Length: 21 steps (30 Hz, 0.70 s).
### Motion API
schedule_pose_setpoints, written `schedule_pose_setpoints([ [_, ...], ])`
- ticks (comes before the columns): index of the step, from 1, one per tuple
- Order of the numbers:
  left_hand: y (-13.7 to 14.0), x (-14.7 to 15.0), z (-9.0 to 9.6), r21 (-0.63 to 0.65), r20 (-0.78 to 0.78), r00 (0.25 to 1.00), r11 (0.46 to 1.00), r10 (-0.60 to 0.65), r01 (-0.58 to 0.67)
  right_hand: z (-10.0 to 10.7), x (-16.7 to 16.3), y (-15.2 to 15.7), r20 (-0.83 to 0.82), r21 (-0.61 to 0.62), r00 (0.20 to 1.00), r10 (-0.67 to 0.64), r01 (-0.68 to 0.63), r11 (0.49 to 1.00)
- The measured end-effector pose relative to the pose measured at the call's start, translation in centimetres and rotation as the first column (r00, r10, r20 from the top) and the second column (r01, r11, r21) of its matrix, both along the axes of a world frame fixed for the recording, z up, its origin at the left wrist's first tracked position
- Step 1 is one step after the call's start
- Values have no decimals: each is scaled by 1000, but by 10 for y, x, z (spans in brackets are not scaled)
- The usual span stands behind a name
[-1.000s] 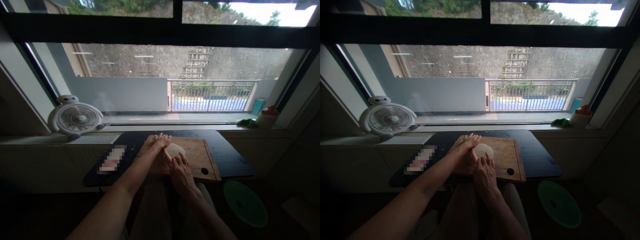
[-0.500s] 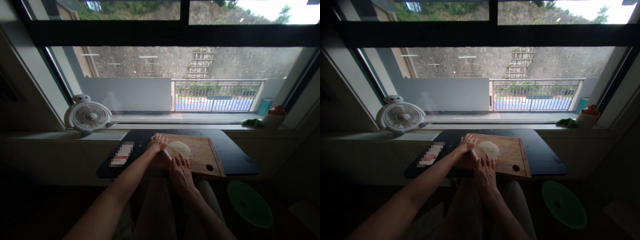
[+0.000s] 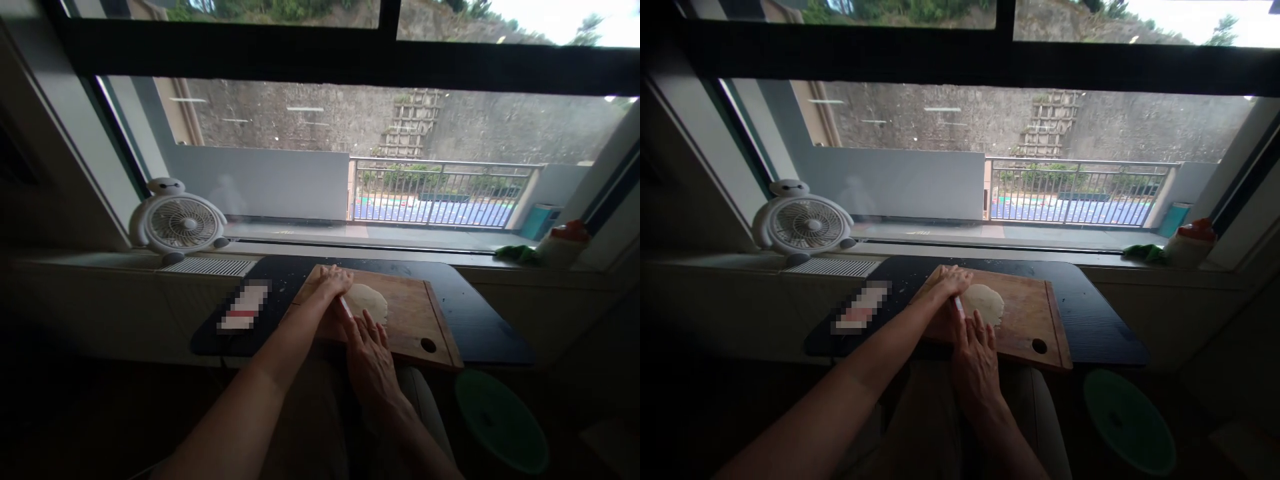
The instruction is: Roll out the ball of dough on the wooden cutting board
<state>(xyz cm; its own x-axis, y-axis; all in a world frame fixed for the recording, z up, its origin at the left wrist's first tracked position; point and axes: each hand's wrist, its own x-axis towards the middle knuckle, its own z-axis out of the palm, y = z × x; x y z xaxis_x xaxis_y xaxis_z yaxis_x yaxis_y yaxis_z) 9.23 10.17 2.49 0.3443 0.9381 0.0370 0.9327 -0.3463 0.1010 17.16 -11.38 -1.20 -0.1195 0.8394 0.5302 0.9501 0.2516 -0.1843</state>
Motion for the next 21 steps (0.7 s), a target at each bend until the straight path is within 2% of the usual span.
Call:
schedule_pose_setpoints([
  [5,-19,-33,4,55,-43,996,996,72,-70,-1,-11,0,-17,-25,999,40,-41,999],
  [9,-33,-41,3,107,-10,991,985,137,-135,-2,-1,-3,-44,24,998,45,-44,999],
  [14,-21,-17,2,126,24,992,984,125,-127,-5,20,5,-90,101,994,66,-56,993],
  [18,7,13,4,60,33,999,998,34,-36,-12,43,26,-183,216,977,111,-70,974],
  [21,24,24,6,-6,33,999,1000,-20,21,-17,60,40,-220,231,964,146,-94,968],
])
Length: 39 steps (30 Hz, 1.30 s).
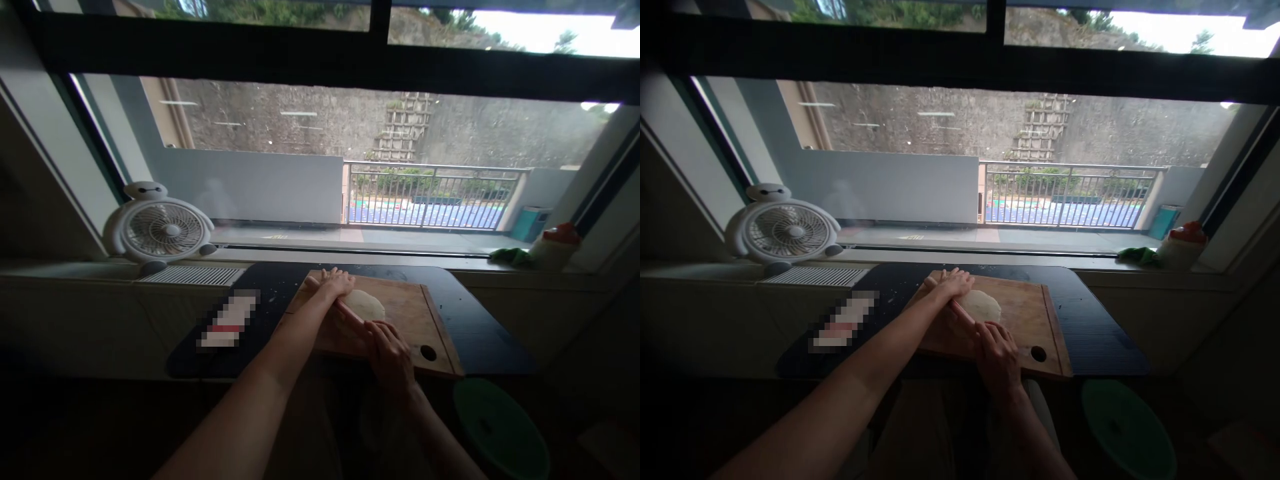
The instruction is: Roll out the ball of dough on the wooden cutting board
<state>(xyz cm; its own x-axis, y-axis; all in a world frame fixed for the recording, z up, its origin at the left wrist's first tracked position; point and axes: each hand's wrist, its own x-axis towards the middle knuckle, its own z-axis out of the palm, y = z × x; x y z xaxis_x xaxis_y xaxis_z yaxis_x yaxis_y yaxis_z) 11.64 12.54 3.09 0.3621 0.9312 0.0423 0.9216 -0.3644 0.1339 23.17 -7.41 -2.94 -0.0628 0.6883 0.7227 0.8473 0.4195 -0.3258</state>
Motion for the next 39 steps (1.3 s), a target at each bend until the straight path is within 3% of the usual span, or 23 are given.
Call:
schedule_pose_setpoints([
  [5,8,-8,0,-72,-19,1000,997,3,-5,1,19,12,10,-34,997,74,-74,997],
  [10,-12,-22,6,-35,-12,998,998,60,-60,10,34,29,32,-101,996,78,-75,992],
  [14,-54,-36,10,110,44,996,990,78,-83,14,42,39,19,-115,1000,10,-8,993],
  [20,-118,-58,-21,390,81,993,920,-83,45,11,35,30,91,-105,990,-107,116,988],
  [22,-116,-58,-25,397,65,994,916,-87,54,17,30,38,139,-119,974,-181,198,973],
  [24,-100,-53,-21,325,63,997,945,-44,22,27,24,54,184,-165,959,-217,248,955],
  [28,-51,-39,-6,122,49,998,991,50,-56,46,18,92,265,-351,950,-167,257,901],
  [31,-32,-35,-4,57,35,997,996,68,-70,50,18,103,287,-403,947,-145,256,879],
  [34,-41,-39,-10,55,27,998,997,52,-53,45,15,92,293,-384,940,-177,285,878],
  [39,-88,-52,-21,141,22,999,990,-23,20,29,3,54,273,-265,923,-272,344,901],
])
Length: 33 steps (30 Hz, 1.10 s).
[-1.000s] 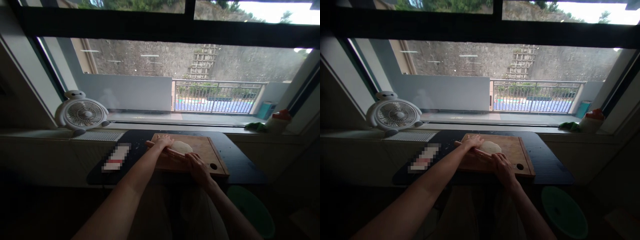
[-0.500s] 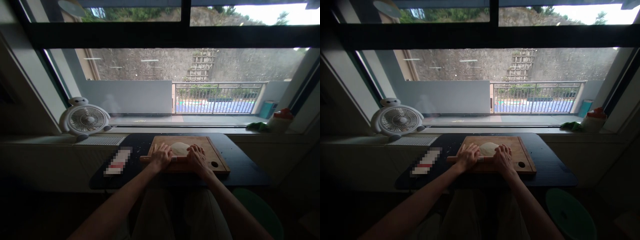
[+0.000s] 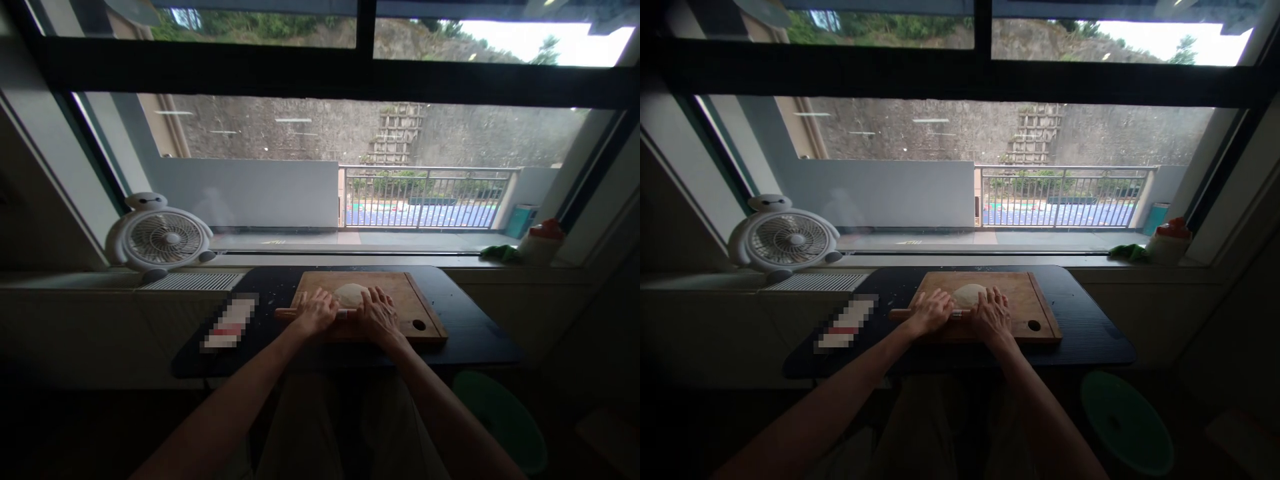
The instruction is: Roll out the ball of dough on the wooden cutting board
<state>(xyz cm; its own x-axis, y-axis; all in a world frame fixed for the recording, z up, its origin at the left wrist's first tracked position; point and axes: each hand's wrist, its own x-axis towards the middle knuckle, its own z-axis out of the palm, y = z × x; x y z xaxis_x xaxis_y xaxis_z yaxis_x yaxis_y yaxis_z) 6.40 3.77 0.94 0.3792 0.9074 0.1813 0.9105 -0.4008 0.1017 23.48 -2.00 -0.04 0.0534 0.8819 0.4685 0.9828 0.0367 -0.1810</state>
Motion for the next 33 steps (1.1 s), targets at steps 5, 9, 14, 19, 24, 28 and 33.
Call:
schedule_pose_setpoints([
  [5,-25,-4,-1,128,6,995,987,-99,97,-8,-4,-17,-14,26,1000,5,-4,1000],
  [9,-8,5,6,122,26,999,992,-20,17,3,-4,5,-56,-38,997,-61,59,998],
  [14,39,15,15,16,42,997,997,71,-71,22,3,49,-86,-160,993,-80,65,985],
  [19,58,16,15,2,55,993,995,104,-105,24,8,61,-89,-189,994,-58,41,981],
  [24,13,9,1,101,64,997,994,34,-40,8,-1,24,-51,-88,995,-86,81,993],
  [28,-30,-2,-11,275,52,994,958,-100,82,-11,-5,-16,10,17,997,-81,80,997],
  [33,-32,-1,-8,297,26,992,948,-127,113,-14,-1,-19,-16,-1,996,-85,85,996],
])
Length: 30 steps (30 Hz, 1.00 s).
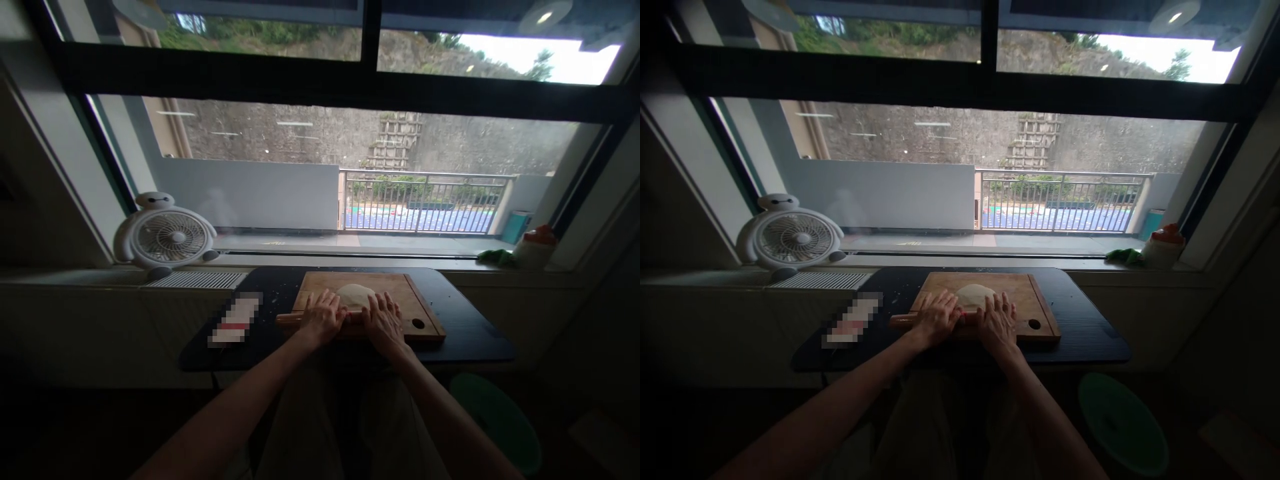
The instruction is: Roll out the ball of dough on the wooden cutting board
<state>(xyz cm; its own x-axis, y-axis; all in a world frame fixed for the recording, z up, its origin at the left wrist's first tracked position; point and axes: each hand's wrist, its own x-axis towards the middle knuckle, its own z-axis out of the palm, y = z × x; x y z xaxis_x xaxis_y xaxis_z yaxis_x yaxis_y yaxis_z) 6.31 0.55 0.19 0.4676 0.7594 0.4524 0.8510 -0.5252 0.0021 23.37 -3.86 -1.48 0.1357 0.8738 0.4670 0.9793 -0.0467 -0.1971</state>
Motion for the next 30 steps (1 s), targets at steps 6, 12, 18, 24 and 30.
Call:
schedule_pose_setpoints([
  [6,61,18,20,-200,38,985,967,166,-156,29,6,63,-85,-150,995,-48,34,988],
  [12,95,22,23,-276,29,977,941,210,-194,37,14,92,-107,-225,993,-42,17,974],
  [18,48,14,11,-229,8,992,966,125,-120,23,8,49,-46,-134,999,-22,16,991],
  [24,-6,6,-2,-29,3,1000,999,-28,28,0,6,0,-3,-54,1000,4,-4,999],
  [30,6,26,8,-48,13,1000,999,-20,21,12,12,17,-21,-153,1000,-13,9,988],
])
